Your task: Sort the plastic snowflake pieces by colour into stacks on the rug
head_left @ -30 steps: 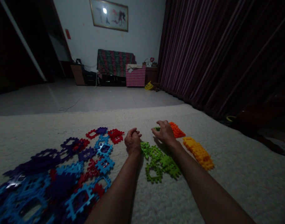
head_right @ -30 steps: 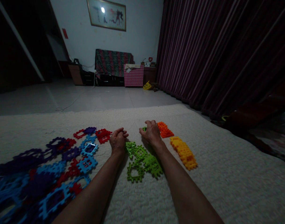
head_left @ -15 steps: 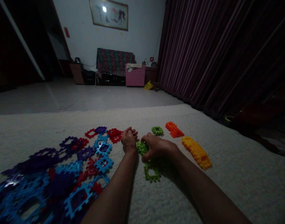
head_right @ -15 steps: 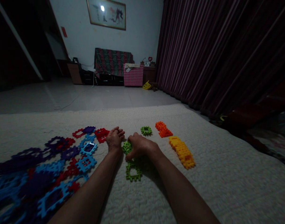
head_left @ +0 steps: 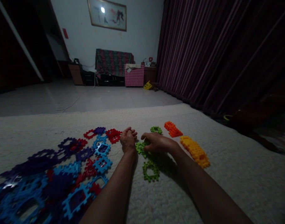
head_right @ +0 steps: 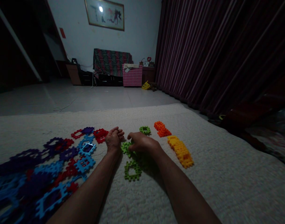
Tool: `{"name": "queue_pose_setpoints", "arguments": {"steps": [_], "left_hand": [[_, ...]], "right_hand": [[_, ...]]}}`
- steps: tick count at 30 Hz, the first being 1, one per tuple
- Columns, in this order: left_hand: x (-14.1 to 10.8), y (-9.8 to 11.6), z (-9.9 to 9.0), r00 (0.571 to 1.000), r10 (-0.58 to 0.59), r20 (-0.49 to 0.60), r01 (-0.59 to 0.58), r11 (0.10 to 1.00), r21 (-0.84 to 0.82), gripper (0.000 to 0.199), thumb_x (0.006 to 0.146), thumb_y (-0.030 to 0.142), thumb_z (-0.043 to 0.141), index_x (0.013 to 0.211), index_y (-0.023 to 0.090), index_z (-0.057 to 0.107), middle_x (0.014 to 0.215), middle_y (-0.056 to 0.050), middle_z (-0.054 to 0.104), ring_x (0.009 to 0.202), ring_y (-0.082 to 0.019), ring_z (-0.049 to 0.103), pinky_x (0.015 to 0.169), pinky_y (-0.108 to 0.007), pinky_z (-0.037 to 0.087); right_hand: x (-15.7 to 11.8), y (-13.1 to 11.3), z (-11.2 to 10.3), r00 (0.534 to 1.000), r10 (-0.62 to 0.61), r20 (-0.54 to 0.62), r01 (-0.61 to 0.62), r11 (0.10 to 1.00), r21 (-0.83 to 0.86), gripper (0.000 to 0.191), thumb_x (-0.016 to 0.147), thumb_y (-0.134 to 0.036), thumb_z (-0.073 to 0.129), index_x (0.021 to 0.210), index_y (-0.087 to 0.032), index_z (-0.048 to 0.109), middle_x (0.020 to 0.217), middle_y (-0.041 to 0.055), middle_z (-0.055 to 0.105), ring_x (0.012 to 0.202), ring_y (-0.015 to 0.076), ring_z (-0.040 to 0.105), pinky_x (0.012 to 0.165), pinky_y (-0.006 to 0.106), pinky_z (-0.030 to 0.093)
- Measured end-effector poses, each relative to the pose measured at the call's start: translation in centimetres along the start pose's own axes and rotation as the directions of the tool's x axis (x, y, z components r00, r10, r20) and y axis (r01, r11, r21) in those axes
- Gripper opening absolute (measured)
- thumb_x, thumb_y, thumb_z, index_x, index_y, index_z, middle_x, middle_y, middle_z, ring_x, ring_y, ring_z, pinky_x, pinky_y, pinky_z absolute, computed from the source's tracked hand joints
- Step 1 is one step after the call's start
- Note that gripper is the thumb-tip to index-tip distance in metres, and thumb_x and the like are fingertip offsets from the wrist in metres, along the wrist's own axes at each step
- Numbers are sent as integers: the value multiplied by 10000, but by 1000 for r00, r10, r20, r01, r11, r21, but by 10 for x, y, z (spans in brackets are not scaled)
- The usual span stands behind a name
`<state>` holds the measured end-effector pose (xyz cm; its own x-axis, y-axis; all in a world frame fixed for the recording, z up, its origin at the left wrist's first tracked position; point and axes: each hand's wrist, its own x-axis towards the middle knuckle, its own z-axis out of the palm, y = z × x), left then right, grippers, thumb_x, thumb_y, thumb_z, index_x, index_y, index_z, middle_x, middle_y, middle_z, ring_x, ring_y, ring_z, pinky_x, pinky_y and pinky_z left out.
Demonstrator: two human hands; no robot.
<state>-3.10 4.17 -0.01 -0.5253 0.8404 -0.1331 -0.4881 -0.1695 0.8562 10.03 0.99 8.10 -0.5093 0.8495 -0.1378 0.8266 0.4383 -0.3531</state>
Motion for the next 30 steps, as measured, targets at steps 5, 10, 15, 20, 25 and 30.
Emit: {"name": "queue_pose_setpoints", "arguments": {"steps": [5, 10, 15, 20, 25, 30], "left_hand": [[0, -1, 0, 1000, 11, 10, -11, 1000, -2, 263, 671, 238, 537, 905, 144, 611, 725, -22, 628, 558, -107, 607, 497, -193, 420], [1, -3, 0, 1000, 20, 17, -21, 1000, 22, 255, 684, 249, 547, 904, 143, 620, 731, -29, 637, 562, -109, 616, 496, -189, 419], [1, -4, 1, 1000, 14, 16, -15, 1000, 27, 258, 681, 256, 562, 907, 147, 622, 742, -33, 637, 569, -118, 619, 486, -193, 414], [1, -4, -1, 1000, 13, 25, -14, 1000, 22, 255, 683, 245, 561, 912, 151, 622, 756, -29, 638, 577, -111, 623, 503, -193, 427], [-2, -3, -1, 1000, 12, 23, -12, 1000, 15, 271, 686, 261, 571, 929, 156, 626, 776, -30, 647, 589, -109, 627, 506, -192, 427], [-4, -1, 1, 1000, 10, 10, -10, 1000, 21, 264, 685, 242, 553, 919, 147, 629, 750, -30, 650, 579, -109, 631, 504, -188, 420]], "right_hand": [[4, 13, -4, 991, -35, 133, -5, 956, 294, 534, 778, -285, 694, 1287, -170, 582, 1142, 98, 705, 852, 159, 668, 687, 226, 494], [12, 11, 3, 998, -3, 57, -10, 974, 228, 300, 873, -256, 502, 1014, -108, 723, 786, 43, 699, 650, 115, 587, 569, 200, 397], [20, 11, 20, 993, 68, 99, -86, 977, 196, 216, 748, -314, 591, 735, -142, 721, 585, -27, 575, 547, 92, 466, 510, 208, 316], [18, 15, 17, 992, 76, 105, -109, 929, 353, 172, 722, -282, 568, 736, -154, 682, 579, -44, 534, 513, 75, 414, 491, 197, 306], [19, 21, 10, 993, 116, 15, -111, 885, 453, 171, 774, -227, 527, 800, -146, 675, 639, -23, 598, 548, 88, 477, 522, 190, 354], [29, 24, 16, 931, 144, -337, -69, 972, 225, 264, 835, -174, 515, 1027, -170, 696, 993, 57, 715, 890, 152, 631, 784, 232, 462]]}}
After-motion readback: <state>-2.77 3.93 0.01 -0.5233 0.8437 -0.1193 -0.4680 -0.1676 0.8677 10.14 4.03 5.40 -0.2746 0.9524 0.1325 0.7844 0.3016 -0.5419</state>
